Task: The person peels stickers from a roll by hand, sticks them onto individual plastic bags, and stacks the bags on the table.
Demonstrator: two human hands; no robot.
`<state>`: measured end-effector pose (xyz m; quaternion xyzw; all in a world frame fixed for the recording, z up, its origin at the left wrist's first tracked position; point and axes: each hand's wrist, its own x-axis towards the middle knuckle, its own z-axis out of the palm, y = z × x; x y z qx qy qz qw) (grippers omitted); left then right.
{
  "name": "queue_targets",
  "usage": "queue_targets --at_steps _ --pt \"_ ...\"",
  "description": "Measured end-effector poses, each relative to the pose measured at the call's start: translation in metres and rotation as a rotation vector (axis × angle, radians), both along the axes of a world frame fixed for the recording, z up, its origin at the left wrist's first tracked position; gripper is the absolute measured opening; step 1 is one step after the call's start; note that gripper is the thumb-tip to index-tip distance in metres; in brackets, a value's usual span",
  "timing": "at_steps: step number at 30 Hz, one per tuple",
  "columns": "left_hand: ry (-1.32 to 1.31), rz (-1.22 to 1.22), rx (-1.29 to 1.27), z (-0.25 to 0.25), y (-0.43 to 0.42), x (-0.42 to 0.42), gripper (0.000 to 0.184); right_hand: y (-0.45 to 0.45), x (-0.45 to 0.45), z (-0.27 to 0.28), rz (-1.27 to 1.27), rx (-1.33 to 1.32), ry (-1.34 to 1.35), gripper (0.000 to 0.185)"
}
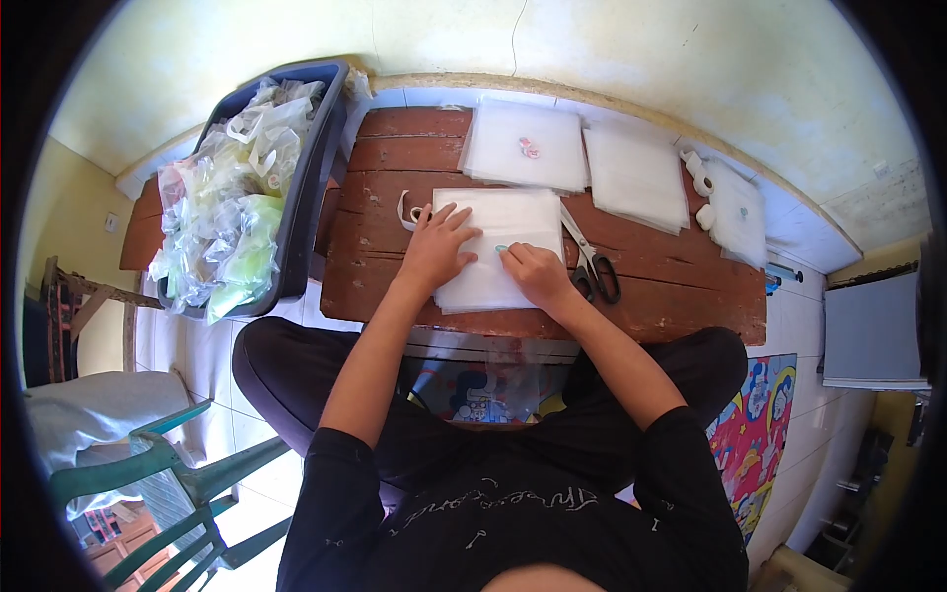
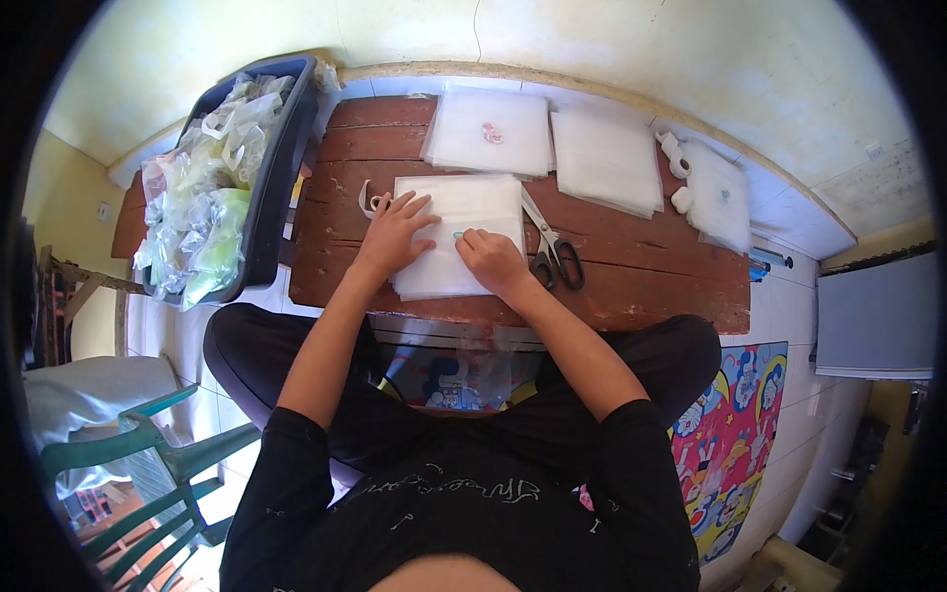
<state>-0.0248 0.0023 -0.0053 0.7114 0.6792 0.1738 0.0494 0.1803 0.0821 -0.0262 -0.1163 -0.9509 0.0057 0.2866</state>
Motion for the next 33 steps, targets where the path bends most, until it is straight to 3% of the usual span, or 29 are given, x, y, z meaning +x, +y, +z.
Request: queue_targets --at_steps 5,25,33 --pt "0.041 0.034 -0.121 0.006 -0.001 0.002 0.039 -0.004 0.001 0.002 0.002 -0.006 -0.040 0.005" --pt "0.078 0.036 -0.127 0.002 -0.002 0.006 0.035 -0.007 -0.006 0.000 -0.069 -0.064 -0.116 0.005" --pt "0.079 0.053 -0.117 0.004 -0.001 0.007 0.031 -0.014 -0.003 0.008 -0.085 -0.142 -0.066 0.017"
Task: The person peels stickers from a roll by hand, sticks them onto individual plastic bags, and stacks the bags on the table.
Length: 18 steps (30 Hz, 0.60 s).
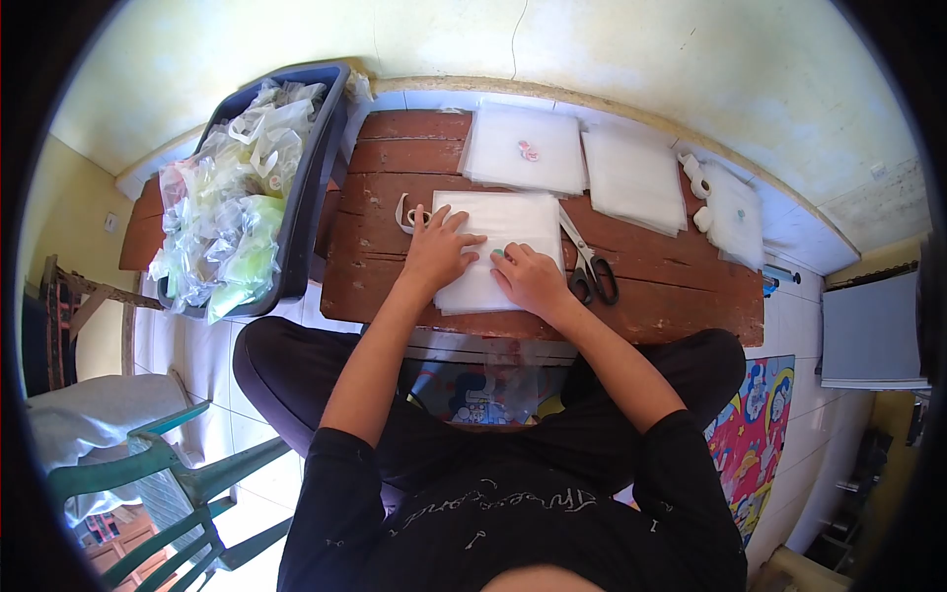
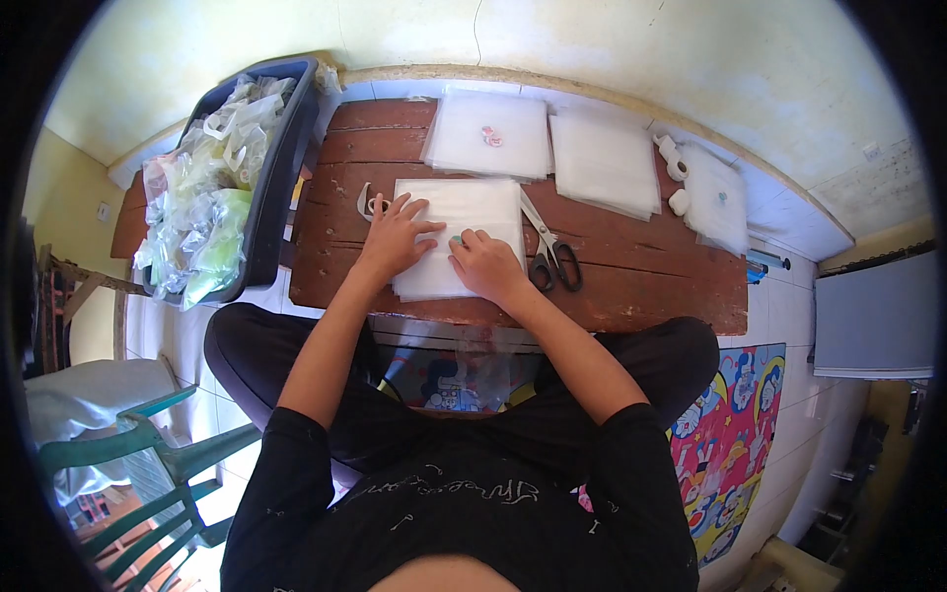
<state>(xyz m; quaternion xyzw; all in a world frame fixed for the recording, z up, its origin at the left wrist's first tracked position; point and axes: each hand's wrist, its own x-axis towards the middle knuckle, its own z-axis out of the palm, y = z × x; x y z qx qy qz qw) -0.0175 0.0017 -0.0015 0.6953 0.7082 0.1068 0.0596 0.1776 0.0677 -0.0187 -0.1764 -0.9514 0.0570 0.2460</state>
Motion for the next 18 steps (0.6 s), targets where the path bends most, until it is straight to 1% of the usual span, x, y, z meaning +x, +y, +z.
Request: queue_targets --at_steps 4,6,7,9,10,11,12,13,14,15,16,17,18 --pt "-0.003 0.006 -0.017 0.002 -0.001 0.001 0.032 0.006 0.009 0.000 0.046 -0.076 -0.026 0.020" --pt "-0.003 0.004 -0.016 0.003 -0.001 0.002 0.033 0.009 0.014 0.003 -0.177 -0.245 -0.041 0.026" --pt "-0.005 0.007 -0.027 0.003 -0.001 0.002 0.034 0.015 0.016 0.005 -0.177 -0.243 -0.042 0.026" --pt "-0.007 0.012 -0.037 0.004 -0.001 0.003 0.035 0.028 0.021 0.013 -0.394 -0.236 0.060 0.032" --pt "-0.008 0.015 -0.034 0.003 -0.001 0.003 0.036 0.031 0.026 0.017 -0.455 -0.309 0.026 0.042" --pt "-0.009 0.017 -0.031 0.004 -0.001 0.003 0.037 0.032 0.027 0.020 -0.458 -0.307 0.027 0.042" --pt "-0.009 0.013 -0.029 0.003 -0.001 0.004 0.037 0.034 0.029 0.023 -0.507 -0.351 -0.008 0.046" --pt "-0.004 0.013 -0.038 0.003 0.000 0.004 0.041 0.035 0.030 0.024 -0.555 -0.395 -0.043 0.050" --pt "0.001 0.013 -0.047 0.003 0.000 0.004 0.044 0.035 0.029 0.025 -0.556 -0.394 -0.041 0.050" --pt "0.002 0.012 -0.046 0.000 0.000 0.004 0.044 0.034 0.028 0.024 -0.554 -0.459 -0.030 0.054" --pt "-0.008 0.012 -0.017 -0.002 0.001 0.004 0.049 0.033 0.027 0.023 -0.551 -0.523 -0.018 0.057" --pt "-0.017 0.012 0.012 -0.005 0.001 0.004 0.054 0.036 0.027 0.018 -0.551 -0.523 -0.015 0.057" --pt "-0.015 0.010 0.012 -0.006 0.000 0.004 0.054 0.038 0.026 0.014 -0.547 -0.502 0.062 0.057"
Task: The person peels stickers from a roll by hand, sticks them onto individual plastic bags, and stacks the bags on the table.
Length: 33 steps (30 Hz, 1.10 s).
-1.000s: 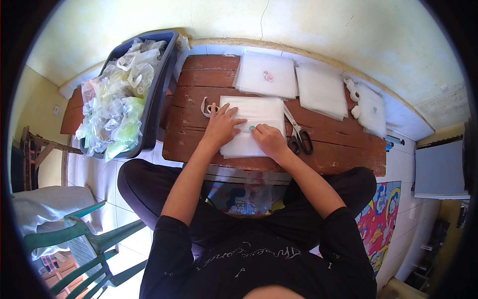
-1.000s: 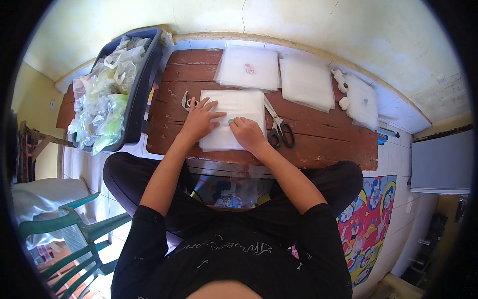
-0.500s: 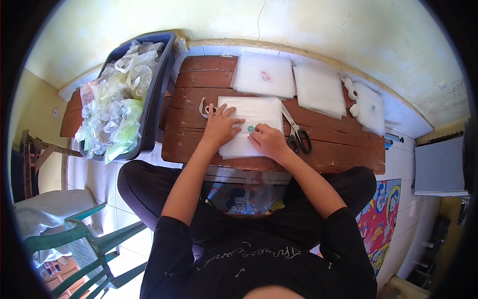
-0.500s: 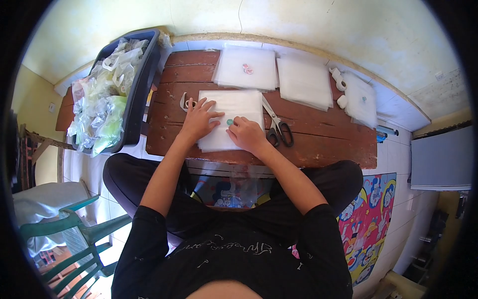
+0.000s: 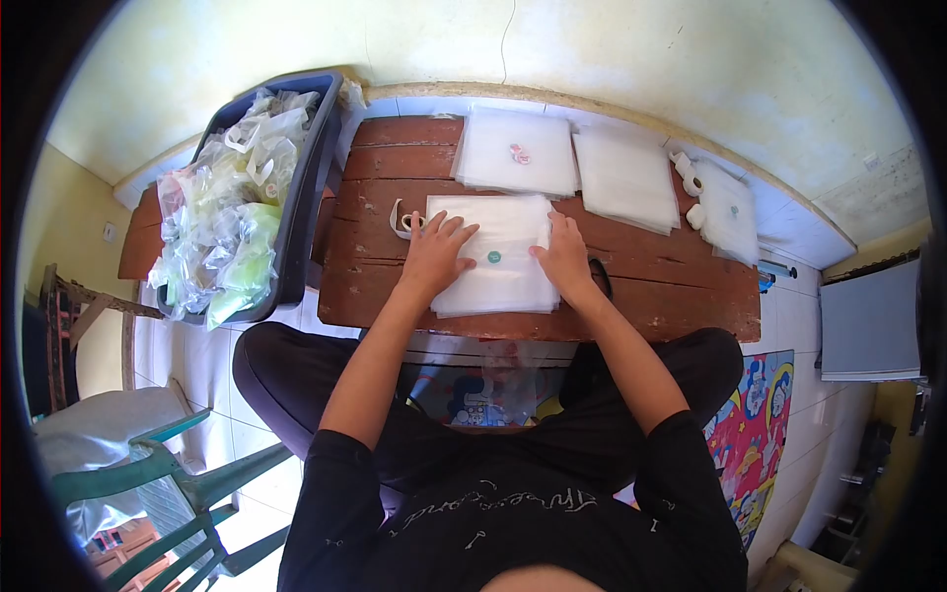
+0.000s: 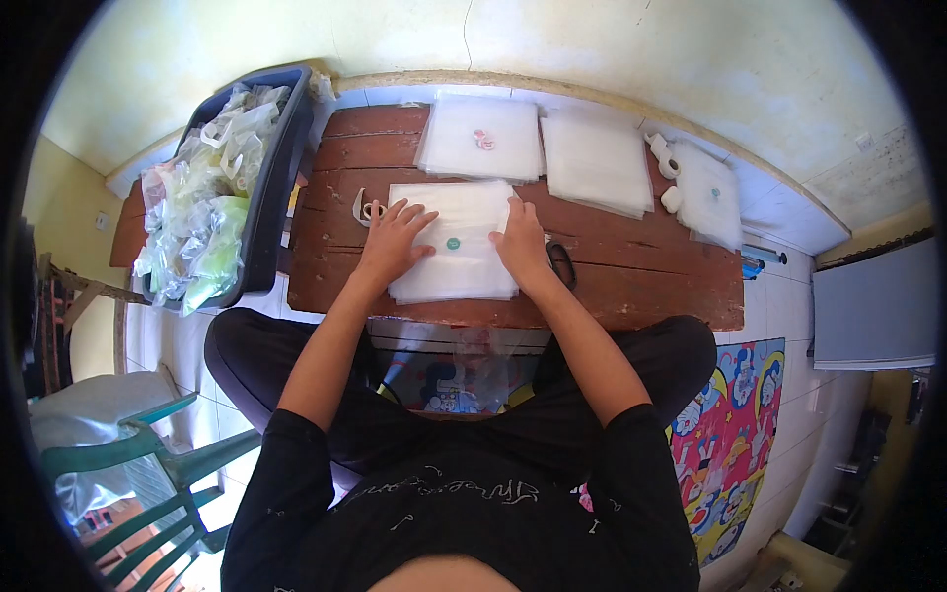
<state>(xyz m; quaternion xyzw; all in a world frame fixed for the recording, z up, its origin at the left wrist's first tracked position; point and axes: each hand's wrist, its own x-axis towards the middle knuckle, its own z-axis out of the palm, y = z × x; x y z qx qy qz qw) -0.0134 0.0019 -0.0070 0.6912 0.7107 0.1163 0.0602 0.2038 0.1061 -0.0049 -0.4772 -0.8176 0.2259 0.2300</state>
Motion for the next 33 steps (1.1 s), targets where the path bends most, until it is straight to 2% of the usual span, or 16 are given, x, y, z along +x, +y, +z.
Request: queue_targets --at_steps 2,5,14,17,19,20,23,25,26,27,28,29,30,31,32,33 --pt "-0.023 0.002 0.031 -0.002 -0.001 0.000 0.062 0.006 0.002 -0.008 -0.018 0.040 0.067 0.057" --pt "-0.025 -0.001 0.048 -0.003 -0.001 -0.002 0.062 0.009 0.001 -0.001 -0.065 -0.117 0.136 0.055" --pt "-0.048 0.033 0.048 -0.001 0.002 -0.005 0.051 0.015 0.007 -0.001 -0.094 -0.126 0.221 0.019" --pt "-0.033 0.032 0.033 -0.001 0.001 -0.006 0.050 0.019 0.009 0.002 -0.090 -0.041 0.148 0.014" --pt "-0.039 0.032 0.036 -0.001 0.001 -0.006 0.050 0.020 0.010 0.010 -0.059 0.172 0.140 0.016" --pt "-0.044 0.035 0.038 -0.001 0.001 -0.006 0.049 0.022 0.012 0.015 -0.060 0.173 0.140 0.016" --pt "-0.063 0.037 0.062 -0.001 0.000 -0.008 0.048 0.026 0.014 0.036 -0.059 0.020 0.215 0.015" --pt "-0.074 0.045 0.078 0.002 0.000 -0.008 0.049 0.030 0.015 0.043 -0.002 -0.365 0.481 0.017" --pt "-0.086 0.053 0.091 0.003 0.000 -0.008 0.049 0.033 0.017 0.046 -0.001 -0.363 0.481 0.017" --pt "-0.086 0.053 0.093 0.000 0.002 -0.008 0.049 0.036 0.018 0.050 0.052 -0.497 0.590 0.016" --pt "-0.154 0.069 0.165 -0.003 0.004 -0.008 0.049 0.037 0.018 0.052 0.107 -0.632 0.699 0.014" --pt "-0.221 0.086 0.237 -0.006 0.006 -0.009 0.050 0.038 0.020 0.055 0.108 -0.631 0.700 0.014" --pt "-0.220 0.085 0.237 0.000 0.007 -0.007 0.050 0.037 0.021 0.063 0.182 -0.725 0.825 0.015" --pt "-0.388 0.106 0.248 0.005 0.009 -0.006 0.048 0.036 0.021 0.071 0.259 -0.819 0.950 0.016" --pt "-0.555 0.127 0.259 0.011 0.012 -0.004 0.047 0.035 0.020 0.077 0.260 -0.818 0.952 0.016" --pt "-0.554 0.127 0.259 0.009 0.015 -0.003 0.047 0.033 0.020 0.081 0.305 -0.847 1.000 0.018"
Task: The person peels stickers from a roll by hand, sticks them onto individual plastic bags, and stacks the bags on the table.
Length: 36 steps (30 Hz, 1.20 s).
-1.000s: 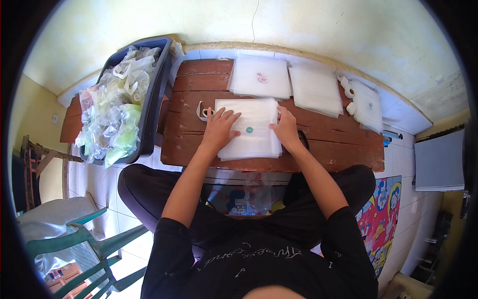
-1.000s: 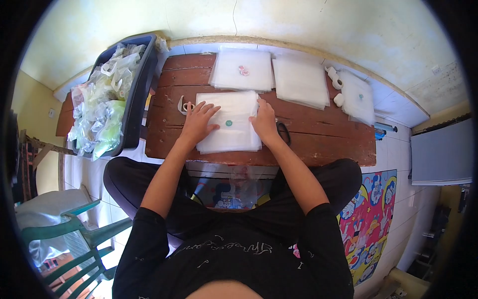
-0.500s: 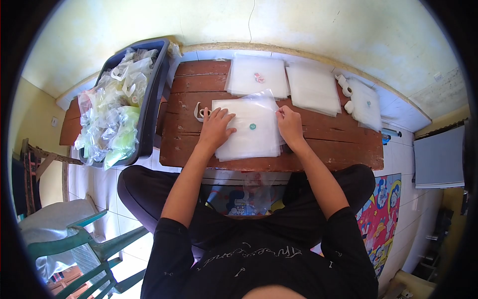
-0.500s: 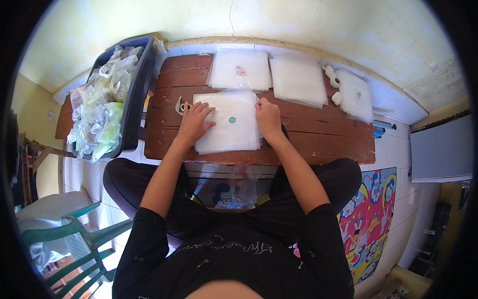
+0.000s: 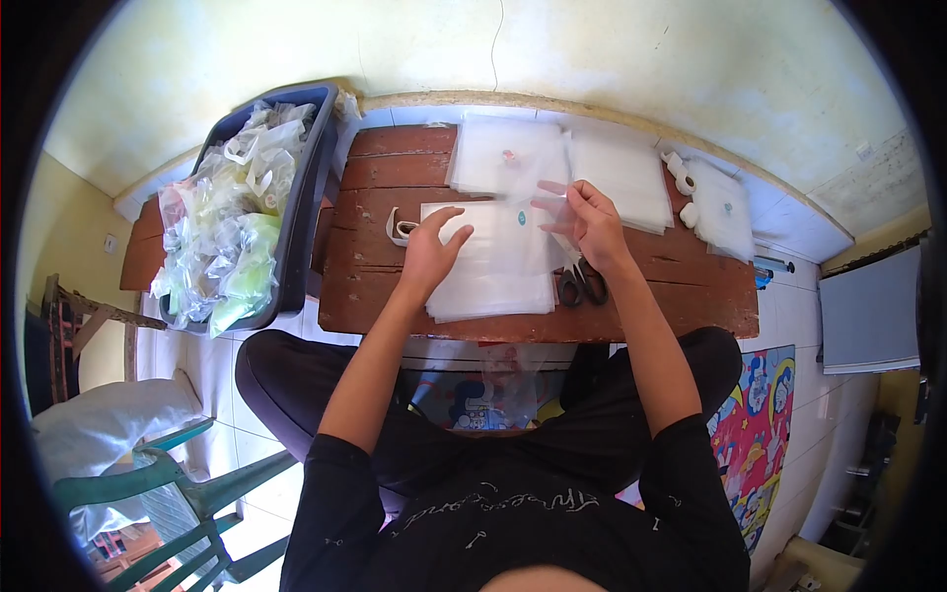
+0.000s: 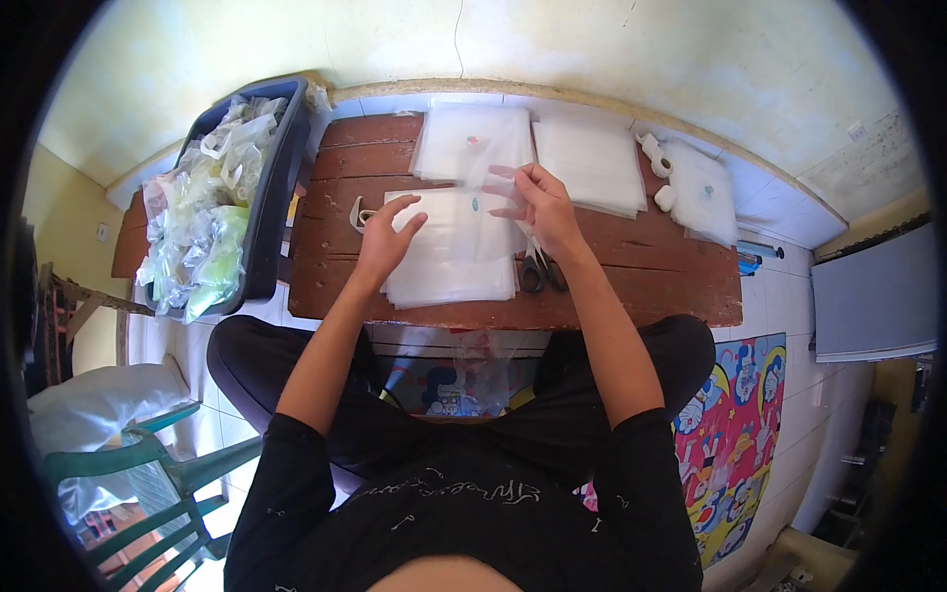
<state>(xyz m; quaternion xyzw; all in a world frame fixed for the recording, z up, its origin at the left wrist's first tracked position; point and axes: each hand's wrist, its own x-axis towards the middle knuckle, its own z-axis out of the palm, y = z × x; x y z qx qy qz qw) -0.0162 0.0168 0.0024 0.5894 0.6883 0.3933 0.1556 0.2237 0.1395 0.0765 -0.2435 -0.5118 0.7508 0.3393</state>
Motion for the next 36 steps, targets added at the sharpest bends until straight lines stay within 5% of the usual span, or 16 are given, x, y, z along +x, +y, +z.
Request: queue_targets --at_steps 2,9,12,13,17,19,23,31,36 --pt "-0.651 -0.004 -0.064 -0.002 0.006 0.003 0.048 -0.003 -0.001 0.007 0.033 -0.018 0.061 0.020" --pt "-1.232 -0.154 -0.418 0.022 -0.003 0.025 0.079 -0.010 -0.002 0.024 0.118 -0.095 0.255 0.026" --pt "-1.429 -0.291 -0.469 0.031 -0.002 0.040 0.080 -0.008 -0.002 0.025 0.098 -0.116 0.288 0.027" --pt "-1.567 -0.350 -0.458 0.039 -0.002 0.041 0.062 -0.008 -0.002 0.024 0.077 -0.129 0.294 0.027" --pt "-1.417 -0.174 -0.164 0.024 0.015 0.028 0.042 0.007 -0.001 0.006 -0.041 -0.146 0.243 0.025" --pt "-1.316 0.018 -0.131 0.020 0.024 0.013 0.039 0.022 0.001 -0.017 -0.331 -0.086 -0.028 0.019" --pt "-1.122 0.207 -0.150 0.011 0.039 -0.007 0.037 0.042 0.003 -0.057 -0.460 -0.037 -0.370 0.019" --pt "-0.986 0.195 -0.055 0.004 0.092 -0.014 0.041 0.077 -0.015 -0.056 -0.479 0.024 -0.397 0.018" --pt "-1.004 0.053 0.190 0.021 0.128 -0.014 0.054 0.107 -0.024 -0.045 -0.524 0.123 -0.152 0.017"
